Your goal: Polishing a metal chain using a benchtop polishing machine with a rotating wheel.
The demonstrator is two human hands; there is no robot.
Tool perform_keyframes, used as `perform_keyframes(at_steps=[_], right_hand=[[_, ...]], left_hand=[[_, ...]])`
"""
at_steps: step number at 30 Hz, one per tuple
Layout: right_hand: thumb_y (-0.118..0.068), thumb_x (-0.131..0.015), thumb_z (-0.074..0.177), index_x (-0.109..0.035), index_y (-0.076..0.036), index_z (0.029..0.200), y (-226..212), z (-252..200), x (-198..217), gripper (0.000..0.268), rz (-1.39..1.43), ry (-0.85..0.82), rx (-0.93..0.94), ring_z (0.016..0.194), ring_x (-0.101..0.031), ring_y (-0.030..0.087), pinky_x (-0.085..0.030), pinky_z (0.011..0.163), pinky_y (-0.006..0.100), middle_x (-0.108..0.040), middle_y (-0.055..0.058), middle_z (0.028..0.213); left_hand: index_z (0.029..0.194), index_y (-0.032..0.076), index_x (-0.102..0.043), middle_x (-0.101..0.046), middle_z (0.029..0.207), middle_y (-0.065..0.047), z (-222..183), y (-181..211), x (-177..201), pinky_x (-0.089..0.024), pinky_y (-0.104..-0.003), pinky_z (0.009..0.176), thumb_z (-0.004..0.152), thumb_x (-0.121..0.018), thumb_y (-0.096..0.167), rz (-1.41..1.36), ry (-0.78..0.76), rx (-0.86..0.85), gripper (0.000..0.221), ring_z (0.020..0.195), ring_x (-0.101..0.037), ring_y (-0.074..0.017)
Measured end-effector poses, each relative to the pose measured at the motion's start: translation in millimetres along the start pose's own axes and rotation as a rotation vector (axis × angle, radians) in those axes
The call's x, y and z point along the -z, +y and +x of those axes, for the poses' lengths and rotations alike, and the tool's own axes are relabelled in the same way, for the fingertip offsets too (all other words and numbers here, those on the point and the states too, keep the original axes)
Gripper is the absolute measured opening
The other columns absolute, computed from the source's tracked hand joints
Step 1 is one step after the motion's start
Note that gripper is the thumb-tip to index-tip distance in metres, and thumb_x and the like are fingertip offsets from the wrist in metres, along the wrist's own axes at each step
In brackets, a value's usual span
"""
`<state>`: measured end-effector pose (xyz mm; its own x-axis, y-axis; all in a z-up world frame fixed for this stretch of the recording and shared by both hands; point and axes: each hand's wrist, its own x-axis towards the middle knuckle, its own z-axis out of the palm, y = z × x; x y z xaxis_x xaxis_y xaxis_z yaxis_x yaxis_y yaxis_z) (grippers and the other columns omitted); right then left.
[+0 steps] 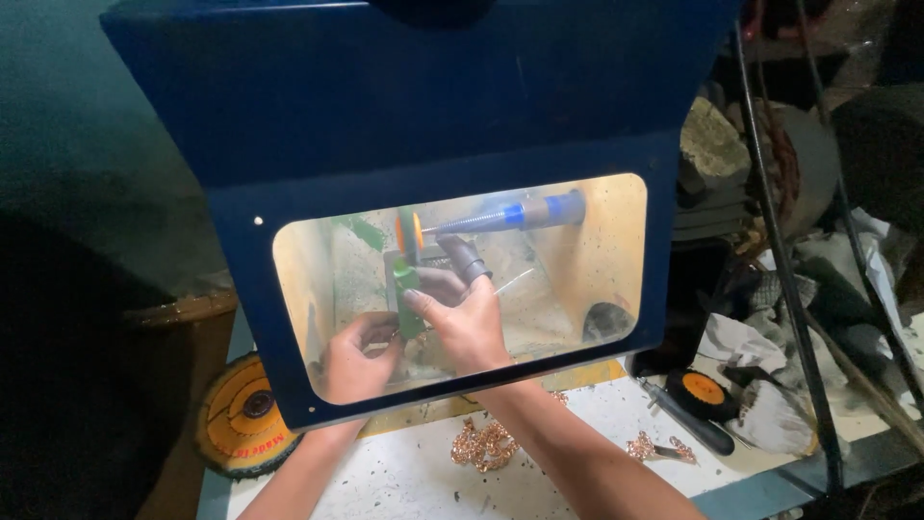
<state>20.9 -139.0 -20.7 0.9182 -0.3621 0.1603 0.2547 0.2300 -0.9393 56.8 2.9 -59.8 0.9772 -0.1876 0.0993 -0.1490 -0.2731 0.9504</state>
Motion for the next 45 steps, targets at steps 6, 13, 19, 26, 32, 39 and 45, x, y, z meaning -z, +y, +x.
perform_keyframes(at_steps=[6,13,19,26,32,39,45], right_hand=[[-0.007,-0.08,0.075,-0.038,-0.011,0.157,-30,-15,-13,0.092,-0.134,0.171,-0.08,0.112,-0.073,0.022,-0.061,0.092,0.034,-0.078,0.014,0.114],[-0.008,-0.081,0.075,-0.043,-0.013,0.153,-26,-9,-3,0.087,-0.2,0.175,-0.041,0.117,-0.072,0.021,-0.058,0.098,0.033,-0.079,0.009,0.114],[-0.01,-0.081,0.075,-0.047,-0.016,0.149,-36,-8,-6,0.081,-0.215,0.193,-0.131,0.115,-0.073,0.021,-0.063,0.088,0.035,-0.078,0.01,0.116],[-0.013,-0.082,0.076,-0.05,-0.016,0.146,-26,4,25,0.078,-0.478,0.02,-0.013,0.118,-0.071,0.017,-0.056,0.101,0.03,-0.07,0.005,0.134],[0.0,-0.056,0.092,-0.054,-0.005,0.11,-6,14,65,0.018,-1.373,-0.243,-0.133,0.088,-0.064,0.035,-0.053,0.068,0.046,-0.067,0.018,0.096],[-0.011,-0.052,0.094,-0.033,-0.004,0.155,-38,-6,42,0.063,-0.427,-0.635,0.027,0.137,-0.056,0.027,-0.05,0.109,0.041,-0.042,0.016,0.159],[-0.006,-0.057,0.099,-0.051,0.004,0.15,-51,-13,48,0.052,-0.302,-0.629,-0.172,0.079,-0.065,0.024,-0.054,0.085,0.042,-0.074,0.02,0.099]], left_hand=[[0.101,0.01,-0.081,-0.083,0.097,-0.003,-1,1,3,-0.065,-0.03,0.085,0.082,-0.076,0.009,-0.036,-0.032,-0.031,0.019,0.094,-0.078,-0.0158],[0.1,0.012,-0.082,-0.084,0.096,0.0,-3,9,3,-0.066,-0.029,0.084,0.081,-0.076,0.01,-0.013,-0.024,0.018,0.02,0.091,-0.077,-0.0122],[0.102,0.01,-0.081,-0.084,0.099,-0.004,-1,6,2,-0.067,-0.032,0.089,0.081,-0.079,0.008,-0.046,-0.039,0.013,0.021,0.094,-0.079,-0.0156],[0.101,0.012,-0.082,-0.084,0.099,-0.001,-5,6,4,-0.066,-0.026,0.085,0.081,-0.081,0.011,0.022,-0.05,-0.047,0.02,0.092,-0.078,-0.0126],[0.098,0.014,-0.087,-0.087,0.096,-0.001,-9,11,3,-0.064,-0.022,0.075,0.08,-0.083,0.016,0.024,-0.111,-0.086,0.018,0.088,-0.079,-0.0102],[0.098,0.008,-0.084,-0.083,0.091,-0.008,-14,10,11,-0.065,-0.027,0.082,0.08,-0.081,0.002,-0.191,-0.183,-0.461,0.019,0.085,-0.078,-0.0169],[0.098,0.012,-0.083,-0.075,0.083,-0.007,-21,25,9,-0.064,-0.03,0.067,0.084,-0.082,0.005,-0.178,-0.015,-0.233,0.015,0.074,-0.066,-0.0101]])
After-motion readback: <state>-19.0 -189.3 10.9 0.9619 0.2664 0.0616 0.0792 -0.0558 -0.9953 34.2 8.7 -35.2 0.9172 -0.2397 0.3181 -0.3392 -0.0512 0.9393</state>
